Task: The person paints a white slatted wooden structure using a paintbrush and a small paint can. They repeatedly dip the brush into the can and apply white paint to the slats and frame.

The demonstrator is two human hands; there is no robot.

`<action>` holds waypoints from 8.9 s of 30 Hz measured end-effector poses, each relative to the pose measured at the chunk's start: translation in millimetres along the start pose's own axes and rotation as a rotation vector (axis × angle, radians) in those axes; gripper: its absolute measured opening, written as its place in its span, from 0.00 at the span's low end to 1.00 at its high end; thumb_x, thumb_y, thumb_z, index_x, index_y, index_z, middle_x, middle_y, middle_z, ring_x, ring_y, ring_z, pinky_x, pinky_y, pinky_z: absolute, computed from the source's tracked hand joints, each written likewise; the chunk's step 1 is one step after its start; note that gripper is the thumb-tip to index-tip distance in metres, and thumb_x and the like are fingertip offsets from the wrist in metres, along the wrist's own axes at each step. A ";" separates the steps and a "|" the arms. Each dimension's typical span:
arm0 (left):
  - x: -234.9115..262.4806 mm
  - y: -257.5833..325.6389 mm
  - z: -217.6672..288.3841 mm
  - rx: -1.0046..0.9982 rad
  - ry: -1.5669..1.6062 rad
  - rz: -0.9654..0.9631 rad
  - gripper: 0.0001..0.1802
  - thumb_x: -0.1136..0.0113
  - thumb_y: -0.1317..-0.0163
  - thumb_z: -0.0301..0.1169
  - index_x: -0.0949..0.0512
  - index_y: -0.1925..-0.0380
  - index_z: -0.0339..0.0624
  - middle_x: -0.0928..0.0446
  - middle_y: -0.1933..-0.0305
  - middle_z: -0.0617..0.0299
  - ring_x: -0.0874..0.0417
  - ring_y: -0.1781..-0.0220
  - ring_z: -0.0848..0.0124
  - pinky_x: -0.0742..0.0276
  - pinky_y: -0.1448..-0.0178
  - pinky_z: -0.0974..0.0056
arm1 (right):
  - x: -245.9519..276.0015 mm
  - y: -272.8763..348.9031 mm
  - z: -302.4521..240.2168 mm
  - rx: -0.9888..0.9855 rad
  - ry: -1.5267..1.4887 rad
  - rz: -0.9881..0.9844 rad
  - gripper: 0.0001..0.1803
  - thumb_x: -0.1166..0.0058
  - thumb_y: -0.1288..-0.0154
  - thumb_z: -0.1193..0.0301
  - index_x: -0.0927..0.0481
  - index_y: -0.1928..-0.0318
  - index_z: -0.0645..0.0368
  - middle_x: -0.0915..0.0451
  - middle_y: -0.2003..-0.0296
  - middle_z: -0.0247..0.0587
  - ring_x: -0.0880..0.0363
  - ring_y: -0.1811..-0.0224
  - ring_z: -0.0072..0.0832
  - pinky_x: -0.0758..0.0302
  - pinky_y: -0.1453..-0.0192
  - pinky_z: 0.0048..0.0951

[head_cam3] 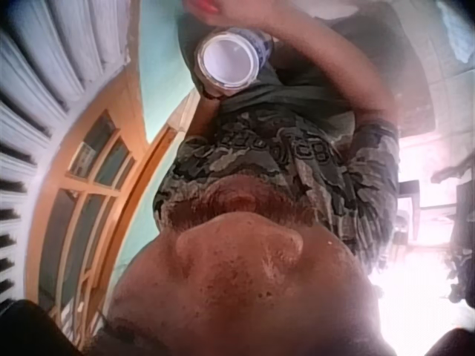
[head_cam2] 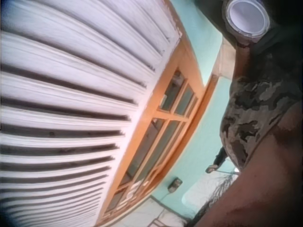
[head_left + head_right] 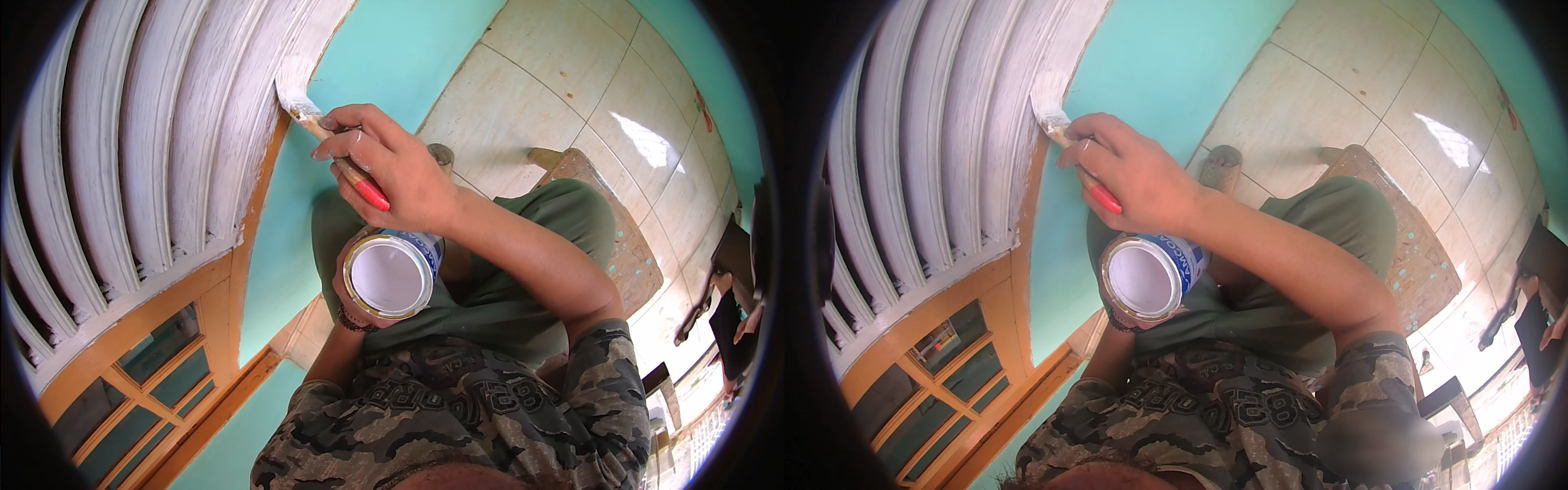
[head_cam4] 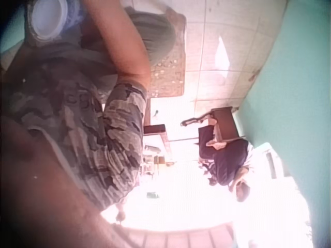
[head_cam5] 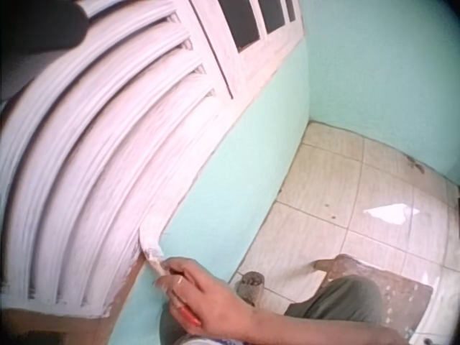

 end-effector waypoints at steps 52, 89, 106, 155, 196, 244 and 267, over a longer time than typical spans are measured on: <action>-5.7 -25.4 19.4 -0.100 0.200 0.151 0.62 0.14 0.65 0.48 0.36 0.33 0.24 0.27 0.34 0.37 0.20 0.35 0.53 0.25 0.31 0.53 | 26.8 -13.3 10.9 -0.222 -0.379 -0.328 0.10 0.38 0.37 0.86 0.15 0.58 0.60 0.13 0.51 0.46 0.15 0.46 0.32 0.19 0.43 0.31; -10.0 -32.1 19.5 -0.094 0.181 0.084 0.58 0.15 0.67 0.49 0.30 0.37 0.27 0.27 0.35 0.34 0.22 0.34 0.49 0.26 0.31 0.50 | 56.4 -11.6 24.1 -0.319 -0.403 -0.154 0.07 0.38 0.35 0.85 0.16 0.57 0.65 0.14 0.51 0.50 0.16 0.45 0.34 0.17 0.43 0.32; -9.0 -31.4 20.6 -0.096 0.194 0.128 0.57 0.18 0.63 0.49 0.32 0.37 0.22 0.26 0.34 0.35 0.20 0.35 0.52 0.25 0.31 0.53 | 33.1 -11.7 42.0 -0.326 -0.433 0.103 0.07 0.37 0.36 0.83 0.16 0.58 0.63 0.13 0.52 0.45 0.15 0.46 0.32 0.17 0.46 0.29; -10.1 -35.7 27.2 -0.146 0.196 0.130 0.60 0.16 0.63 0.45 0.36 0.33 0.22 0.27 0.33 0.36 0.20 0.34 0.53 0.24 0.30 0.54 | 96.9 -17.2 39.7 -0.411 -0.405 0.132 0.07 0.39 0.33 0.83 0.18 0.55 0.66 0.17 0.48 0.59 0.14 0.48 0.43 0.17 0.40 0.39; -23.6 -49.0 28.2 -0.087 0.137 0.115 0.60 0.12 0.65 0.49 0.34 0.35 0.33 0.24 0.36 0.46 0.19 0.37 0.57 0.23 0.33 0.53 | 196.9 37.8 41.3 -0.417 -0.837 0.599 0.12 0.47 0.30 0.76 0.25 0.48 0.67 0.17 0.57 0.52 0.14 0.51 0.51 0.16 0.45 0.44; 27.5 -47.9 120.9 -0.361 -0.124 0.426 0.54 0.15 0.70 0.46 0.29 0.39 0.36 0.23 0.46 0.46 0.21 0.44 0.47 0.26 0.39 0.47 | 80.6 24.2 -250.8 0.068 0.531 -0.541 0.22 0.49 0.64 0.91 0.16 0.65 0.62 0.17 0.51 0.48 0.17 0.52 0.44 0.21 0.56 0.36; 14.6 -54.3 105.6 -0.333 -0.143 0.404 0.56 0.17 0.68 0.51 0.30 0.38 0.35 0.23 0.42 0.49 0.23 0.40 0.48 0.29 0.36 0.47 | 79.3 21.4 -205.1 -0.060 0.521 -0.461 0.13 0.43 0.56 0.92 0.18 0.71 0.62 0.14 0.53 0.51 0.13 0.55 0.37 0.19 0.50 0.31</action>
Point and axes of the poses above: each hand's wrist, its own y-axis away from the middle knuckle, its own x-axis out of the back of the hand, z = x × y, the point moved 7 cm from there along -y, towards the middle knuckle
